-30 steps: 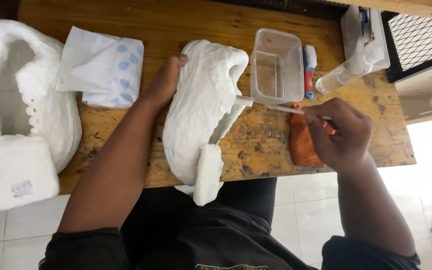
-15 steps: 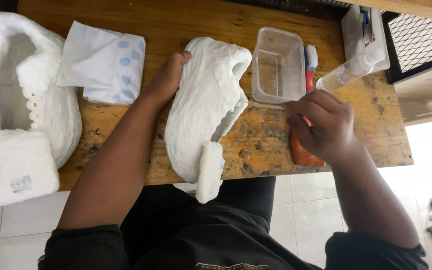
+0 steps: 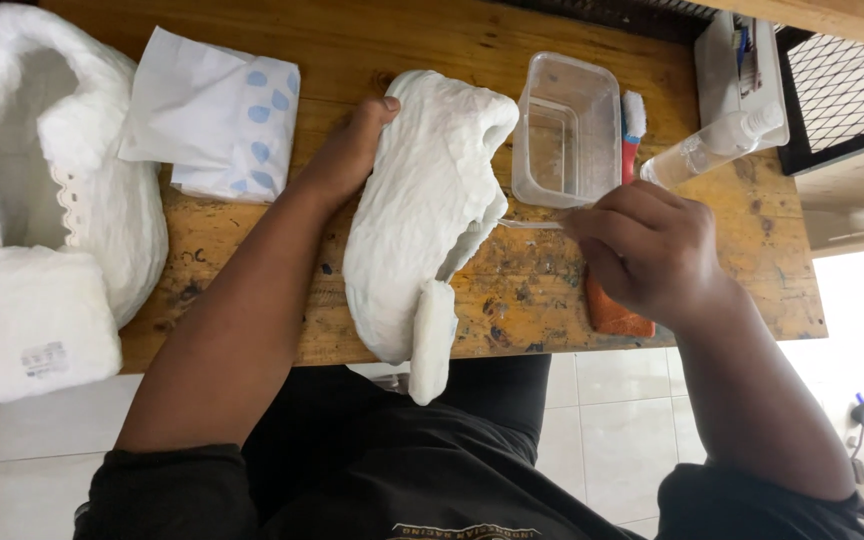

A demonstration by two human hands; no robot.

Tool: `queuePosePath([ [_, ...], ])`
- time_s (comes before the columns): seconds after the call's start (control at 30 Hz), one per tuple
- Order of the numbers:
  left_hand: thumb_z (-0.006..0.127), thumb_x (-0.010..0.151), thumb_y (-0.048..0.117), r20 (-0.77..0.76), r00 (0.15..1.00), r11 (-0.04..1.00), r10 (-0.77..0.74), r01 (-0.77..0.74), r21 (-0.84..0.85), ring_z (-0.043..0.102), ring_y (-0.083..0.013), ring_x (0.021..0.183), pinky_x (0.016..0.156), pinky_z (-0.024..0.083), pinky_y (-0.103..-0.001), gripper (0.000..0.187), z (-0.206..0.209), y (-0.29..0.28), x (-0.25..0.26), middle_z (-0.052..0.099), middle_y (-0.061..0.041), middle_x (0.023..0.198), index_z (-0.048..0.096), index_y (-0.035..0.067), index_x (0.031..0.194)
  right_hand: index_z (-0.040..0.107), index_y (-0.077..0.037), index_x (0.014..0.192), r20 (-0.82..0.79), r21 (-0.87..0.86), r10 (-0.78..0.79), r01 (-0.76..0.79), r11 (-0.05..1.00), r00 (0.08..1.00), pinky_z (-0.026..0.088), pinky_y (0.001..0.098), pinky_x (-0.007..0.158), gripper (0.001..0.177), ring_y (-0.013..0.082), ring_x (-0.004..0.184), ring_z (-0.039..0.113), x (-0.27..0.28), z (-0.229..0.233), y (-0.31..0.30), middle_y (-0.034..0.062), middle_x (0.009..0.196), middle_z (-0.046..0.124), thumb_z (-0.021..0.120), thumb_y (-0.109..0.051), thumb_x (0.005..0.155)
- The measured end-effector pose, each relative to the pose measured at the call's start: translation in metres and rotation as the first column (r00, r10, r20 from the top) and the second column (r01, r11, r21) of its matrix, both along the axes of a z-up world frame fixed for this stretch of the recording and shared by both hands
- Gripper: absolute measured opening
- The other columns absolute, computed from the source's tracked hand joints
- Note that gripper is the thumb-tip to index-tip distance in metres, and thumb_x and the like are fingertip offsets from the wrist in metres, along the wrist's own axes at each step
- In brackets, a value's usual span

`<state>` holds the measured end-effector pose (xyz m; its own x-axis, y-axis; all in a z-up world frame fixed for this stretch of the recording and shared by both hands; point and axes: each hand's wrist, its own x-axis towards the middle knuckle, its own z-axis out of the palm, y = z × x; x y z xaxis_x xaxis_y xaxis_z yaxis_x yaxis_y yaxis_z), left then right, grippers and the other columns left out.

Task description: A person is repairing or cleaning white sneakers by applying a liquid solution with a small stick and then covering the shoe with tissues.

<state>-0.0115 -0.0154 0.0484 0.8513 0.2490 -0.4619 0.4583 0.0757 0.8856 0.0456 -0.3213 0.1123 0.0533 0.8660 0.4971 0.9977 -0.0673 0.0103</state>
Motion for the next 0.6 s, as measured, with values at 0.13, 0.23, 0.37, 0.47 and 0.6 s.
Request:
queuePosePath([
  [0.13,0.037,0.079,0.058,0.022,1.000,1.000,-0.005,0.005,0.018,0.056,-0.0163,0.100,0.087,0.039,-0.035,0.045,0.002,0.001,-0.001,0.060,0.001,0.105,0.054,0.019,0.094,0.075,0.003,0.096,-0.033,-0.014,0.005,-0.006,1.000,0.999,0.045,0.0315,0.049,0.020,0.0243,0.066,0.062,-0.001,-0.001,0.000,0.0125,0.079,0.066,0.064,0.018,0.092],
  [0.23,0.036,0.074,0.060,-0.047,0.999,1.000,-0.001,0.002,0.029,0.061,-0.0190,0.113,0.094,0.042,-0.035,0.065,0.014,-0.001,-0.006,0.067,-0.002,0.120,0.065,0.016,0.112,0.074,0.002,0.096,-0.066,0.010,-0.004,0.005,1.000,0.998,0.044,0.0296,0.049,0.023,0.0230,0.066,0.062,-0.001,-0.004,-0.001,0.0120,0.082,0.066,0.061,0.020,0.088],
  [0.37,0.037,0.077,0.059,-0.025,1.000,1.000,-0.007,0.007,0.025,0.059,-0.0175,0.108,0.093,0.040,-0.034,0.054,0.006,0.000,-0.003,0.064,0.000,0.114,0.060,0.018,0.103,0.073,-0.002,0.099,-0.006,-0.019,-0.021,0.021,1.000,1.000,0.042,0.0310,0.049,0.018,0.0236,0.068,0.061,-0.001,-0.010,-0.003,0.0099,0.082,0.065,0.067,0.014,0.093],
  [0.47,0.038,0.077,0.059,-0.009,1.000,1.000,0.003,-0.003,0.028,0.059,-0.0174,0.106,0.091,0.040,-0.035,0.053,0.002,0.001,-0.001,0.064,-0.001,0.111,0.060,0.017,0.101,0.073,-0.003,0.097,-0.009,-0.021,-0.012,0.012,1.000,1.000,0.043,0.0299,0.049,0.019,0.0228,0.068,0.061,-0.006,-0.005,0.004,0.0089,0.083,0.067,0.066,0.014,0.093],
  [0.6,0.038,0.079,0.058,0.069,0.998,0.999,-0.011,0.008,0.044,0.057,-0.0166,0.101,0.088,0.041,-0.035,0.048,-0.013,0.003,0.005,0.063,0.000,0.105,0.058,0.017,0.094,0.073,-0.002,0.097,-0.002,-0.003,0.004,-0.004,1.000,1.000,0.040,0.0302,0.047,0.022,0.0229,0.067,0.060,-0.003,-0.010,0.003,0.0096,0.082,0.065,0.064,0.017,0.092],
])
